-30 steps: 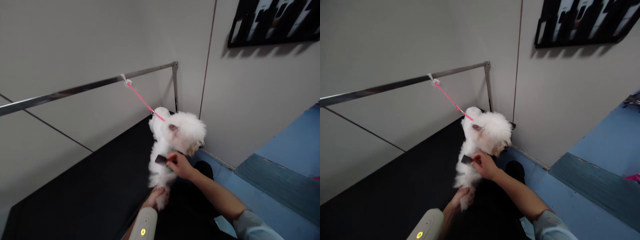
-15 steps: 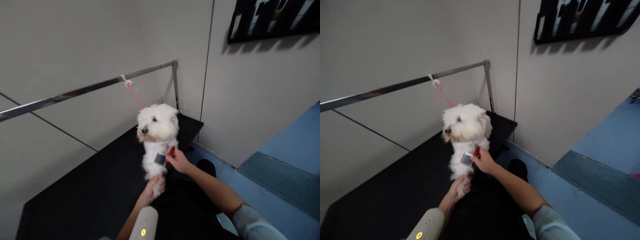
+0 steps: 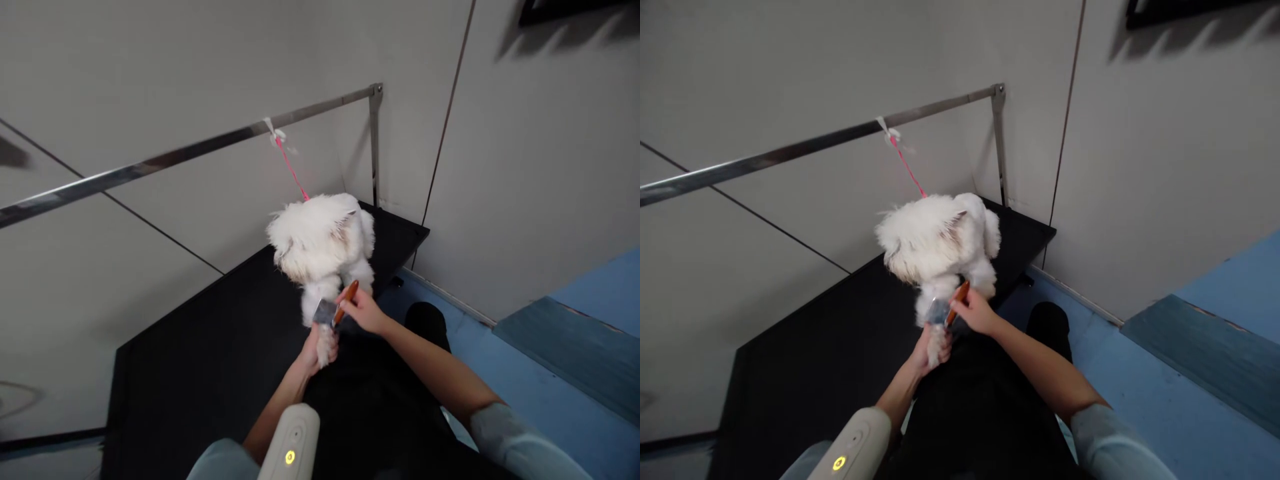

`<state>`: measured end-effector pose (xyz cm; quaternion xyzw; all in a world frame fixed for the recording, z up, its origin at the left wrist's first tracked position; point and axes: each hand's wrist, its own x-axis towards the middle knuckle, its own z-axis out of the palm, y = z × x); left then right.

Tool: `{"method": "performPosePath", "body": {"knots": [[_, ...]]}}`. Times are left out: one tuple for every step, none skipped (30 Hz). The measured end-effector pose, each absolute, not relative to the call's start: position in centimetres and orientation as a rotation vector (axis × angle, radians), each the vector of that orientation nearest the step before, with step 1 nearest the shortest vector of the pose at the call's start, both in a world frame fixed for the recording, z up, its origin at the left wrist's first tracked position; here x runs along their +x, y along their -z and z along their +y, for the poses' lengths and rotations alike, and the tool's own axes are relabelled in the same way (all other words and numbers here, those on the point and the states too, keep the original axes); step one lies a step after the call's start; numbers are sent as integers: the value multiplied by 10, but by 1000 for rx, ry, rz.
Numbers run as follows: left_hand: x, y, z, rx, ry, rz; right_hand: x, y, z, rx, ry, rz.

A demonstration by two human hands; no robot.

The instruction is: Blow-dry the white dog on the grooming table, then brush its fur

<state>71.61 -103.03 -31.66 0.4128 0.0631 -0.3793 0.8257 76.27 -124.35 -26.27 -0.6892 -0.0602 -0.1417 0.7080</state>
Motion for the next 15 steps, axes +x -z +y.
{"method": "performPosePath", "body": {"knots": [[714,318,-1029,868,816,124,763,262,-1243,-1528,320,-108],[712,320,-1029,860,825,118,763,261,-1244,-1522,346,-70],[709,322,-1028,854,835,120,763,260,-1244,-1520,359,-55],[705,323,-1026,850,850,127,762,260,-1243,-1529,331,-92],[703,323,-1025,847,863,137,761,260,-1243,-1549,253,-182],[701,323,-1023,843,867,148,759,260,-1243,-1565,173,-261],[700,322,-1021,837,861,156,758,260,-1243,-1576,128,-301],[699,320,-1019,830,845,161,756,260,-1243,-1581,133,-288],[700,319,-1018,824,828,160,755,259,-1243,-1575,224,-203],[701,317,-1016,820,817,156,755,258,-1243,-1567,327,-124],[702,316,-1015,819,819,149,755,258,-1243,-1559,405,-85],[703,316,-1015,819,836,140,755,257,-1241,-1565,400,-131],[704,317,-1015,817,858,132,755,257,-1239,-1576,324,-224],[703,318,-1015,810,882,126,755,258,-1237,-1582,227,-309],[702,320,-1016,798,903,124,756,258,-1234,-1582,155,-342]]}}
